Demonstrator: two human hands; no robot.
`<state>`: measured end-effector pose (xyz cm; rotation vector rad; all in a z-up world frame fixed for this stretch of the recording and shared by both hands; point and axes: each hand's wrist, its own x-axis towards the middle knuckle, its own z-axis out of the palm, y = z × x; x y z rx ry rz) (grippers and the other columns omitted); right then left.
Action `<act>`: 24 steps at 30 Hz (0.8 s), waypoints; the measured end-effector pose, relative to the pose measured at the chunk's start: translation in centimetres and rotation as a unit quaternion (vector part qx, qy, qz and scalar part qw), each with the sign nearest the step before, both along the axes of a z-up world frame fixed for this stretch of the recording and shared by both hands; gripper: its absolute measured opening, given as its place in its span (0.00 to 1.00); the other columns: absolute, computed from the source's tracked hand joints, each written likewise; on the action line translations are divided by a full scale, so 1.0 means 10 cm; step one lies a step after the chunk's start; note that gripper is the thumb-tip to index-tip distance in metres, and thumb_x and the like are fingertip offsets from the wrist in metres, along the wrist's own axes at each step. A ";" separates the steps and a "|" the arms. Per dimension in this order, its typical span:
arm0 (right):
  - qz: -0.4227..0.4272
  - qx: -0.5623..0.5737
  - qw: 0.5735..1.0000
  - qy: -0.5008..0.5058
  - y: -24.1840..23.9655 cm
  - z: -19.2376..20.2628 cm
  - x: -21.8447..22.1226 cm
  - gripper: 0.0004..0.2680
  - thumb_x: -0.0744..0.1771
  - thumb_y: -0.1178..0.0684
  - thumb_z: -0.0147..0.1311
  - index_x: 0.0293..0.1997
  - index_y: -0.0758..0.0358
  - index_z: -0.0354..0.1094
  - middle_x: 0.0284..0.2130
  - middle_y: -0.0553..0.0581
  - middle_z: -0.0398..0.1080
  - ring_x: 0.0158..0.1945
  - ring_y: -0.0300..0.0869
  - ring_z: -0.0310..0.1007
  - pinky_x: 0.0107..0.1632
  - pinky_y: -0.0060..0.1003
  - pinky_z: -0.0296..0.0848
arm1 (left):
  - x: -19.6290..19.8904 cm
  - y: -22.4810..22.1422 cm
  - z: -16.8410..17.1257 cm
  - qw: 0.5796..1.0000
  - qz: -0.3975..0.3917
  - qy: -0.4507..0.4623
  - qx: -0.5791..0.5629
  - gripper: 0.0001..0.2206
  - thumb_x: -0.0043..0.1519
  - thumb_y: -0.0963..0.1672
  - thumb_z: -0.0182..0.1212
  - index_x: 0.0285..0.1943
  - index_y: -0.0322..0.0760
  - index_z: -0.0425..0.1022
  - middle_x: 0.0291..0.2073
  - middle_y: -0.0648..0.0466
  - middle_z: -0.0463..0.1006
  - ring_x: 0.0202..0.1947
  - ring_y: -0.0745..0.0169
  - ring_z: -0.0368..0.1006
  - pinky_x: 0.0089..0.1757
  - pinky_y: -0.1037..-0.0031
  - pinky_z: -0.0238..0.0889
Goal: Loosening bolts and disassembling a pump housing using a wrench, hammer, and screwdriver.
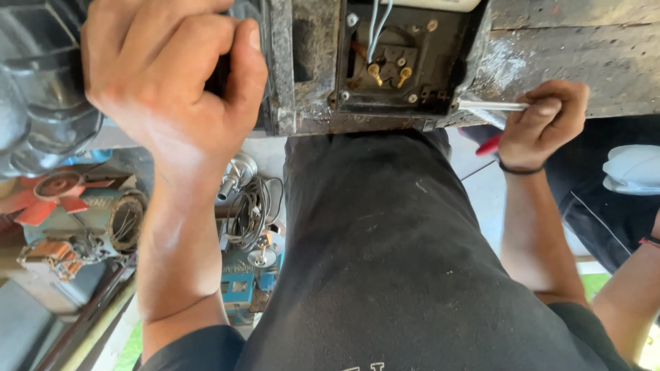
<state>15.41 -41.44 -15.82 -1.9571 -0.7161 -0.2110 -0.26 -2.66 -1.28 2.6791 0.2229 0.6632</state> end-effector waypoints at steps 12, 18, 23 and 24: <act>0.029 -0.109 0.867 0.486 -0.10 0.74 0.14 0.16 0.74 0.36 0.47 0.44 0.60 0.58 0.20 0.44 0.53 0.18 0.29 0.50 0.16 0.24 0.49 | 0.06 -0.01 -0.06 0.998 -0.024 -0.047 -0.017 0.17 0.77 0.41 0.55 0.33 0.25 0.77 0.39 0.44 0.84 0.44 0.40 0.72 0.50 0.59 0.66; 0.030 -0.028 0.998 -0.039 -0.34 -0.21 0.16 0.21 0.72 0.35 0.49 0.36 0.71 0.65 0.22 0.58 0.64 0.20 0.42 0.58 0.25 0.41 0.57 | 0.09 -0.03 -0.06 0.998 -0.016 -0.054 -0.019 0.17 0.76 0.42 0.56 0.32 0.26 0.77 0.38 0.44 0.84 0.43 0.40 0.71 0.49 0.59 0.69; 0.036 0.094 0.988 -0.114 -0.11 -0.36 0.24 0.18 0.74 0.42 0.45 0.37 0.73 0.62 0.21 0.62 0.63 0.16 0.46 0.63 0.19 0.40 0.60 | 0.08 -0.05 -0.01 0.999 -0.009 -0.042 -0.011 0.17 0.76 0.41 0.56 0.32 0.26 0.77 0.38 0.44 0.84 0.43 0.40 0.72 0.49 0.60 0.66; 0.047 0.084 0.992 -0.086 -0.15 -0.34 0.21 0.17 0.76 0.45 0.41 0.38 0.73 0.63 0.20 0.61 0.62 0.15 0.44 0.60 0.19 0.40 0.57 | 0.08 -0.06 0.00 0.999 -0.011 -0.036 -0.009 0.17 0.76 0.41 0.56 0.32 0.26 0.78 0.39 0.45 0.83 0.43 0.41 0.73 0.49 0.60 0.65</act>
